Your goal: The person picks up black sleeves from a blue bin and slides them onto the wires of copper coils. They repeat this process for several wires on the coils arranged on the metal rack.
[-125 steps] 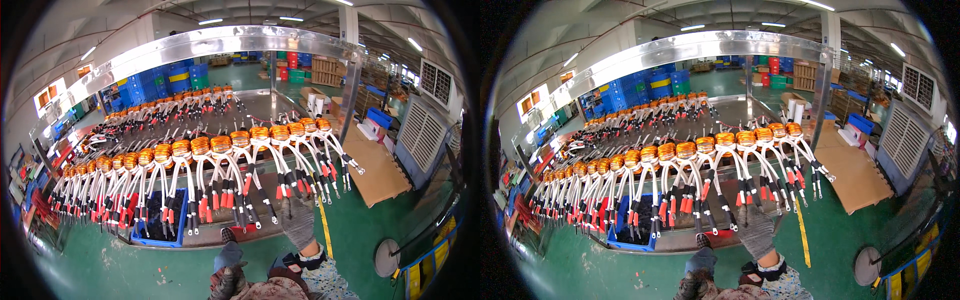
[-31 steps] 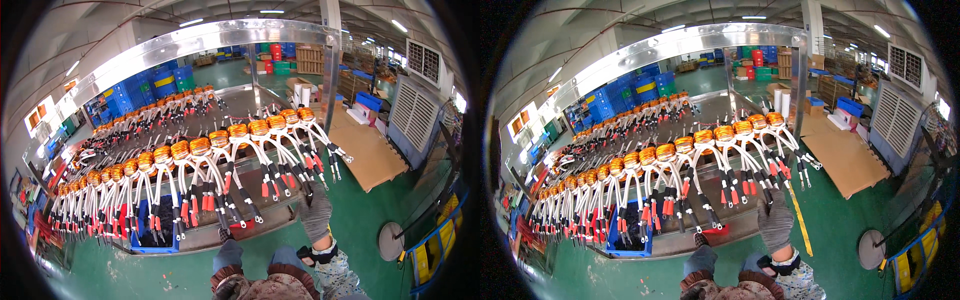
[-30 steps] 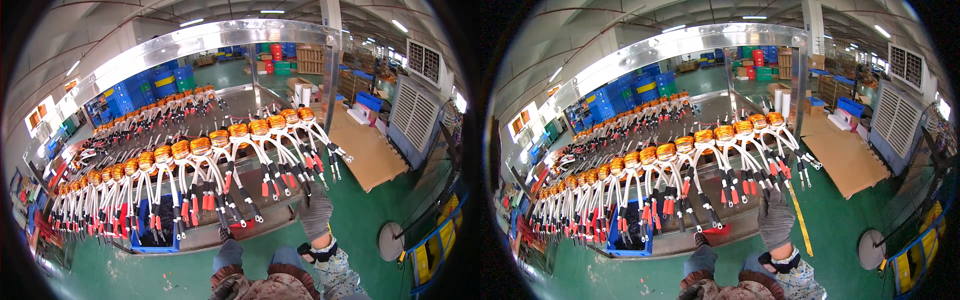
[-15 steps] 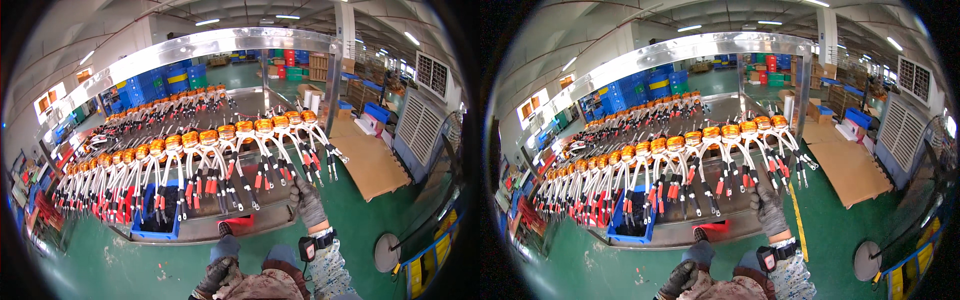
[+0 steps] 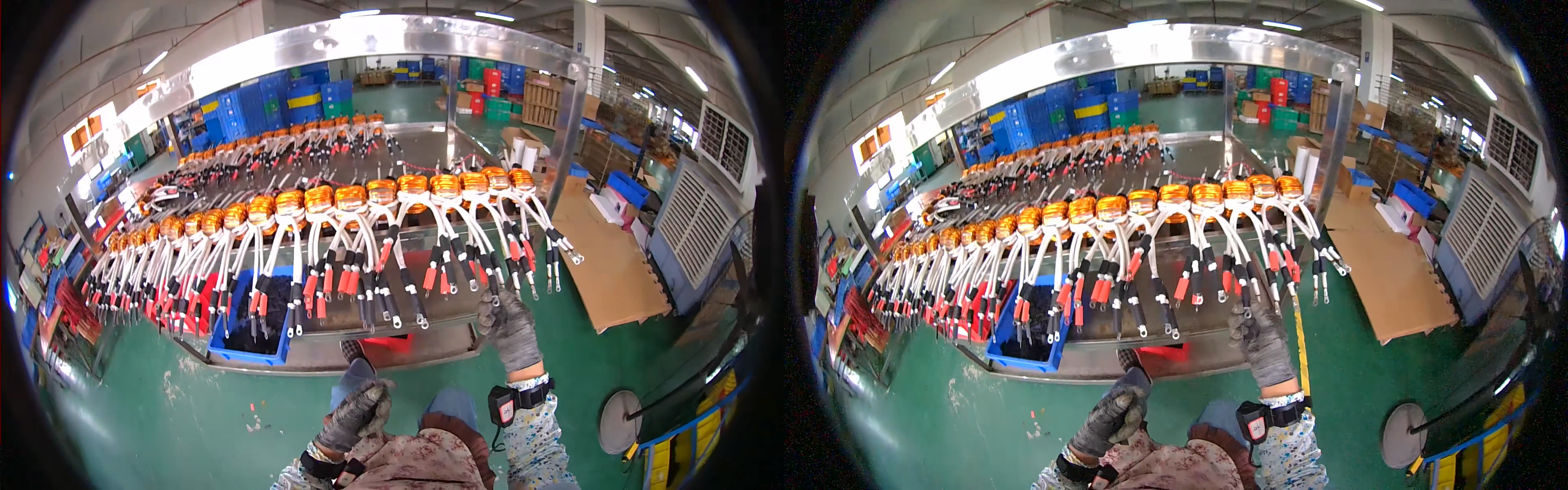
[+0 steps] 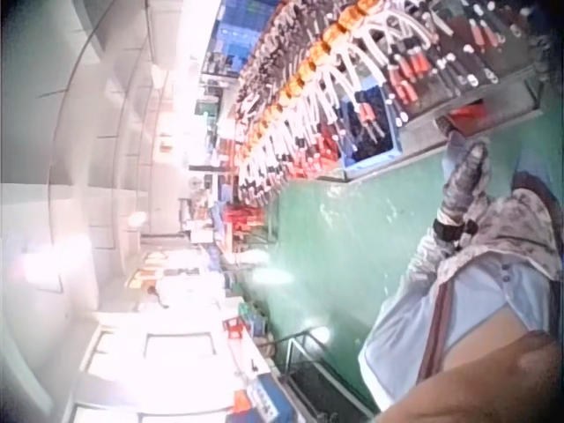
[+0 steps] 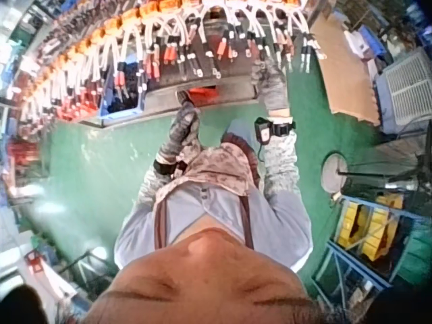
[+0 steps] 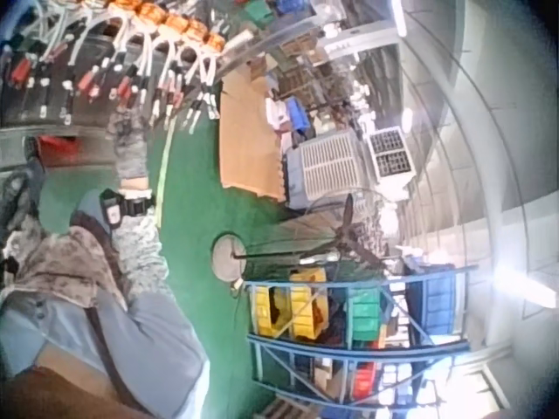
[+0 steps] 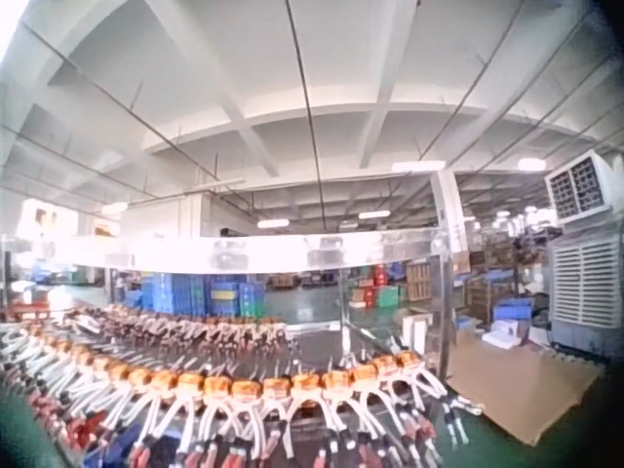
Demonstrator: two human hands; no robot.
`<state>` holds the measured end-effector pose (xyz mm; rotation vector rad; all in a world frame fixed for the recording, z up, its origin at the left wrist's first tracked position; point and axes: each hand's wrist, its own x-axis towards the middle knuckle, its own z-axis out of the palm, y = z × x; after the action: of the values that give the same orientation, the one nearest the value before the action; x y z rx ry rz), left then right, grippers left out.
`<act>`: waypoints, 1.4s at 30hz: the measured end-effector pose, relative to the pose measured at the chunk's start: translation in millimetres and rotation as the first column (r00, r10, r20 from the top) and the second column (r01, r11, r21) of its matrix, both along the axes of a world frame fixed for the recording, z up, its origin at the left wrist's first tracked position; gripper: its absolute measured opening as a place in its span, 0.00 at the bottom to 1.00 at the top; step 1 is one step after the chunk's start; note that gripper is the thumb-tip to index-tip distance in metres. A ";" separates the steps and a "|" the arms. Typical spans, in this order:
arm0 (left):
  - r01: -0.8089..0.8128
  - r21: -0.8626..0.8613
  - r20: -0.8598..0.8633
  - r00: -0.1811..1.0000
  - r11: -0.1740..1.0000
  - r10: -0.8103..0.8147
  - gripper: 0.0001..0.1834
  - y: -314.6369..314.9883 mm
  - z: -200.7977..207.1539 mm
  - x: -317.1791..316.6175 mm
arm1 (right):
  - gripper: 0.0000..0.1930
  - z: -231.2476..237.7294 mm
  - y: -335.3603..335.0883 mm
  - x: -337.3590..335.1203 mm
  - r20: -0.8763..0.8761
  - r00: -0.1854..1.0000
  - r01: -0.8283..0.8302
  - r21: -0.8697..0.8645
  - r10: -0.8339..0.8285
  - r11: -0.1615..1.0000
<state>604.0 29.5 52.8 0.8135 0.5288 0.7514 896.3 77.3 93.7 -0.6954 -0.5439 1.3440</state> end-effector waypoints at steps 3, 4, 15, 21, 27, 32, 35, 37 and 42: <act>-0.041 -0.010 0.020 0.999 0.999 0.041 0.20 7.2 2.1 2.1 | 0.16 -4.7 -18.3 -17.3 0.063 0.998 0.026 -0.074 -0.021 0.997; -0.052 0.002 0.071 0.996 0.999 0.051 0.19 13.2 -5.0 2.1 | 0.16 -1.3 -30.9 -32.8 0.190 0.981 0.057 -0.069 -0.043 0.996; -0.155 0.029 0.037 0.987 0.987 0.154 0.17 35.4 -6.0 25.2 | 0.14 -96.2 -64.1 -134.9 0.476 0.635 -0.554 -0.270 0.609 0.788; -0.114 -0.097 0.147 0.981 0.989 0.128 0.21 46.0 -26.2 8.9 | 0.14 -82.9 -63.0 -103.9 0.725 0.480 -0.578 -0.163 0.495 0.800; -0.167 -0.057 -0.043 0.985 0.984 0.165 0.36 44.1 -83.4 10.6 | 0.16 -44.2 -45.1 -32.2 0.469 0.881 0.103 -0.072 -0.058 0.992; 0.058 -0.384 -0.037 0.996 0.922 -0.078 0.23 14.7 -88.5 26.6 | 0.22 -22.7 -29.5 -8.8 0.437 0.842 0.372 -0.047 -0.316 0.927; 0.123 -0.309 -0.030 0.990 0.943 -0.139 0.24 10.3 -94.0 28.9 | 0.20 -26.3 -25.4 -7.0 0.347 0.869 0.373 0.006 -0.352 0.928; 0.171 -0.338 -0.008 0.983 0.925 -0.184 0.24 12.5 -95.0 23.5 | 0.19 -24.4 -22.7 -7.2 0.286 0.890 0.372 0.000 -0.356 0.928; -0.064 -0.200 -0.166 0.986 0.978 0.030 0.17 -5.1 -28.0 29.6 | 0.16 -30.1 -18.0 -6.4 0.118 0.922 0.364 0.059 -0.368 0.930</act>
<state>633.6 24.4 24.9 0.6745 0.7614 0.6648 889.9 59.3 63.5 -0.8128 -0.5080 0.9420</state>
